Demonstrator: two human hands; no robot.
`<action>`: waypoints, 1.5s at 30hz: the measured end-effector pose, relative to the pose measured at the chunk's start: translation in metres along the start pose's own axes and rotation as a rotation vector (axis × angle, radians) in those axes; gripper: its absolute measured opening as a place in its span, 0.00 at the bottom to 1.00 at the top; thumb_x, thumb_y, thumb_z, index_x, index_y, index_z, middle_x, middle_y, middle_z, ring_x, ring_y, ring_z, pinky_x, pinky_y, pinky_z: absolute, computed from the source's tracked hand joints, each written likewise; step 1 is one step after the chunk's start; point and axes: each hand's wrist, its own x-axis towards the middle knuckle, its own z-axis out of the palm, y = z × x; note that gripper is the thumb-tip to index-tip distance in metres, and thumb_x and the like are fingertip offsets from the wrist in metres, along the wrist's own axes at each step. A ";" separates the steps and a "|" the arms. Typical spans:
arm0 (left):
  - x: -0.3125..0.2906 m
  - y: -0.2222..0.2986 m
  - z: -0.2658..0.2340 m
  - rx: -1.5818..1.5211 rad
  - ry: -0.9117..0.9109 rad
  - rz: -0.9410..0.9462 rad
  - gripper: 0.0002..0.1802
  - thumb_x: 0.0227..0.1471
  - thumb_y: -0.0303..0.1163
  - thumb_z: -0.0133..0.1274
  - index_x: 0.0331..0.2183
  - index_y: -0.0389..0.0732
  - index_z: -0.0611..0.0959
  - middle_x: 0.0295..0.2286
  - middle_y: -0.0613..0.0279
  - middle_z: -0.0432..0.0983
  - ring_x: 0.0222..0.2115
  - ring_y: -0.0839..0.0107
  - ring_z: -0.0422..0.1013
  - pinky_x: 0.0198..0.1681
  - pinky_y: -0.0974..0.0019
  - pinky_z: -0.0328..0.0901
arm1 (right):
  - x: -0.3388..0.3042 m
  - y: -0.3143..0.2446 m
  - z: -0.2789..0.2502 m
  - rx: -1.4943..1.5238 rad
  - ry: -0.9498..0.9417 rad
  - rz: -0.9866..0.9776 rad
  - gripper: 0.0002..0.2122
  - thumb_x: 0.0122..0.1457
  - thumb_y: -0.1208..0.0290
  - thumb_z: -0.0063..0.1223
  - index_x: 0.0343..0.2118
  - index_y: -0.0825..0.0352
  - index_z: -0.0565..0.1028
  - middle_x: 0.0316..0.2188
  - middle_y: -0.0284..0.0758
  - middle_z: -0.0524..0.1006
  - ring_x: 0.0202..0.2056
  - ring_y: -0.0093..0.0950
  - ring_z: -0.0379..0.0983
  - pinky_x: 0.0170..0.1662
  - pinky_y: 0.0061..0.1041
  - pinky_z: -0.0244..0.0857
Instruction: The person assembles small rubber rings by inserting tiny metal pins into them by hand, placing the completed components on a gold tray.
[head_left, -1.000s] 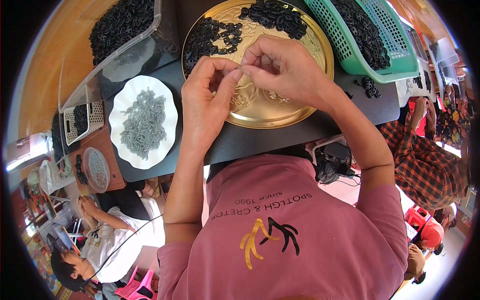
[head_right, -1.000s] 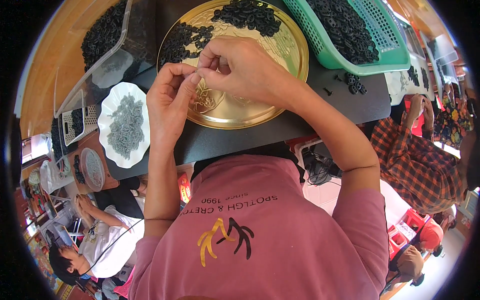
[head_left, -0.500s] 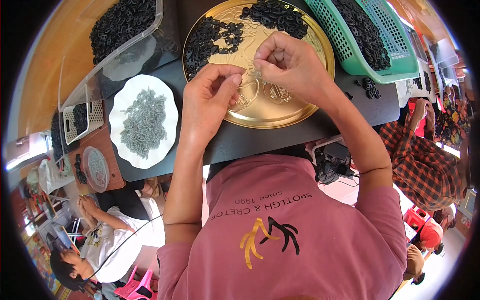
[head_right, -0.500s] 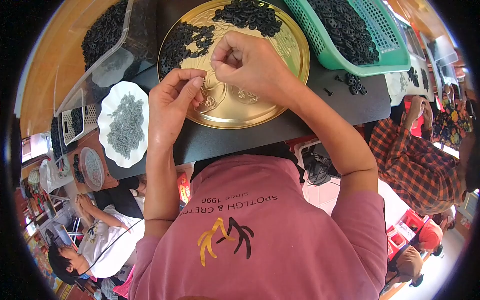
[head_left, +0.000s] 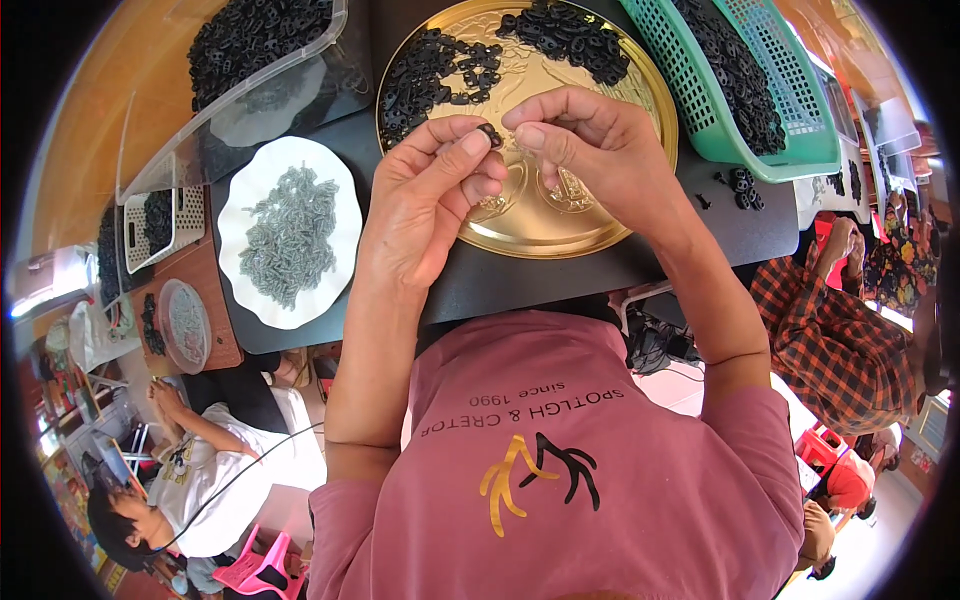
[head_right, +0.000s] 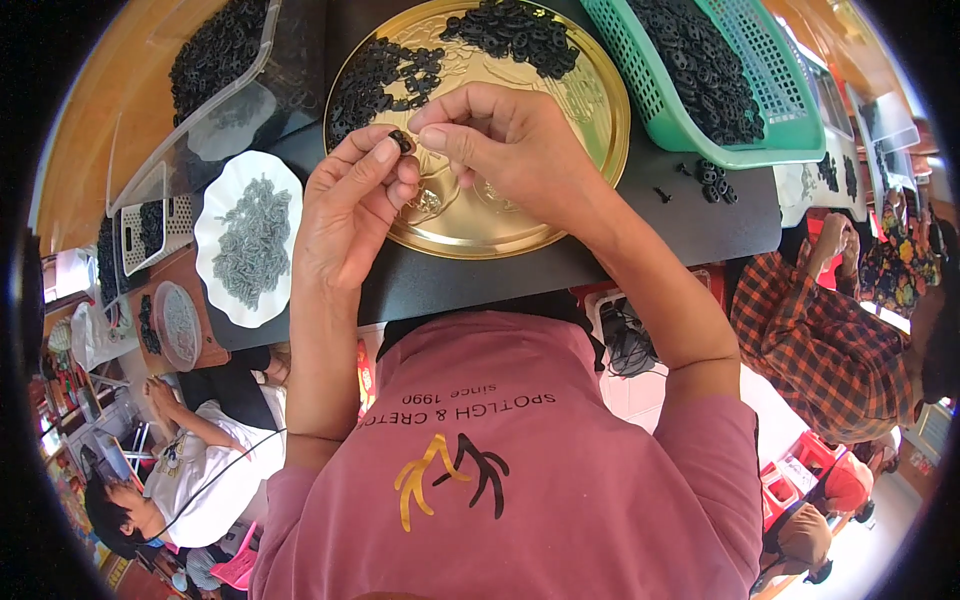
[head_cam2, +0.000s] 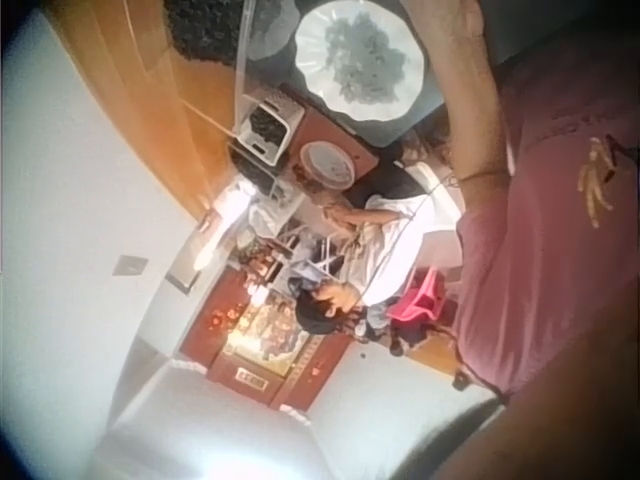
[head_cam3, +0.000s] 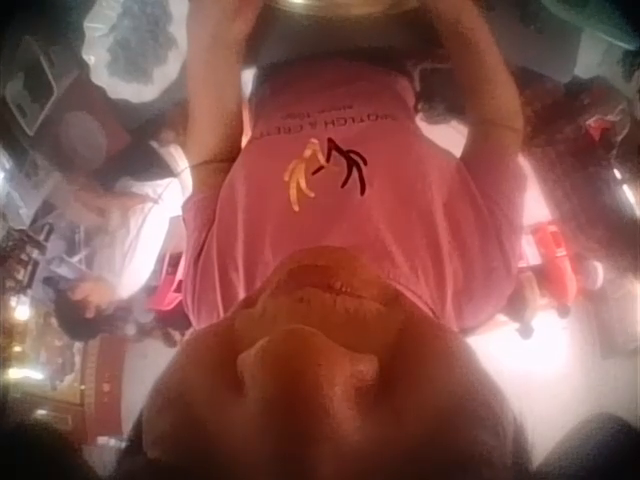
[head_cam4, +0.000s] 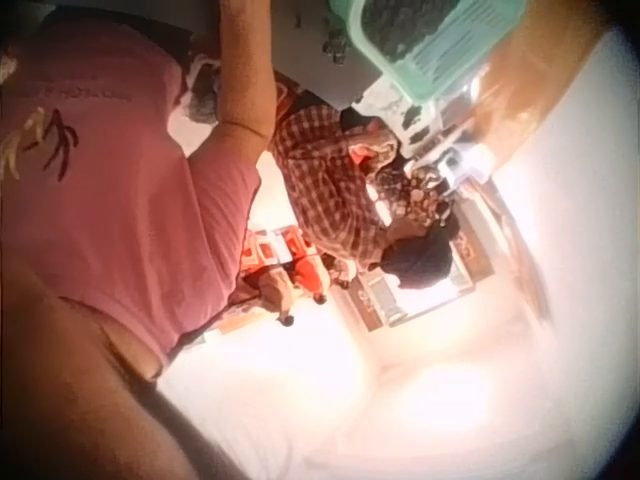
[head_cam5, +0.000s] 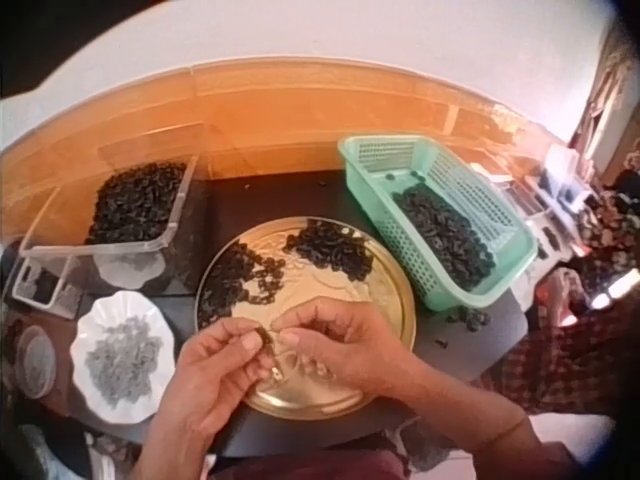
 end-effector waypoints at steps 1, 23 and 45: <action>0.000 0.000 0.000 -0.018 -0.008 -0.023 0.09 0.54 0.25 0.54 0.38 0.34 0.77 0.28 0.58 0.77 0.27 0.74 0.74 0.31 0.75 0.70 | 0.000 0.000 0.001 -0.011 0.004 0.006 0.09 0.58 0.74 0.54 0.40 0.72 0.75 0.29 0.29 0.76 0.24 0.14 0.68 0.29 0.13 0.63; -0.005 -0.007 0.018 0.082 0.102 0.129 0.07 0.56 0.26 0.52 0.36 0.33 0.75 0.25 0.56 0.76 0.25 0.72 0.74 0.30 0.73 0.69 | 0.007 0.016 0.020 -0.154 0.244 -0.186 0.08 0.58 0.70 0.57 0.31 0.71 0.76 0.21 0.26 0.73 0.25 0.12 0.65 0.27 0.14 0.60; -0.005 -0.009 0.020 0.168 0.116 0.170 0.07 0.55 0.26 0.53 0.35 0.32 0.75 0.24 0.56 0.76 0.24 0.73 0.74 0.29 0.74 0.69 | 0.006 0.013 0.018 -0.222 0.221 -0.231 0.08 0.58 0.70 0.56 0.31 0.71 0.76 0.21 0.27 0.74 0.24 0.12 0.65 0.27 0.14 0.60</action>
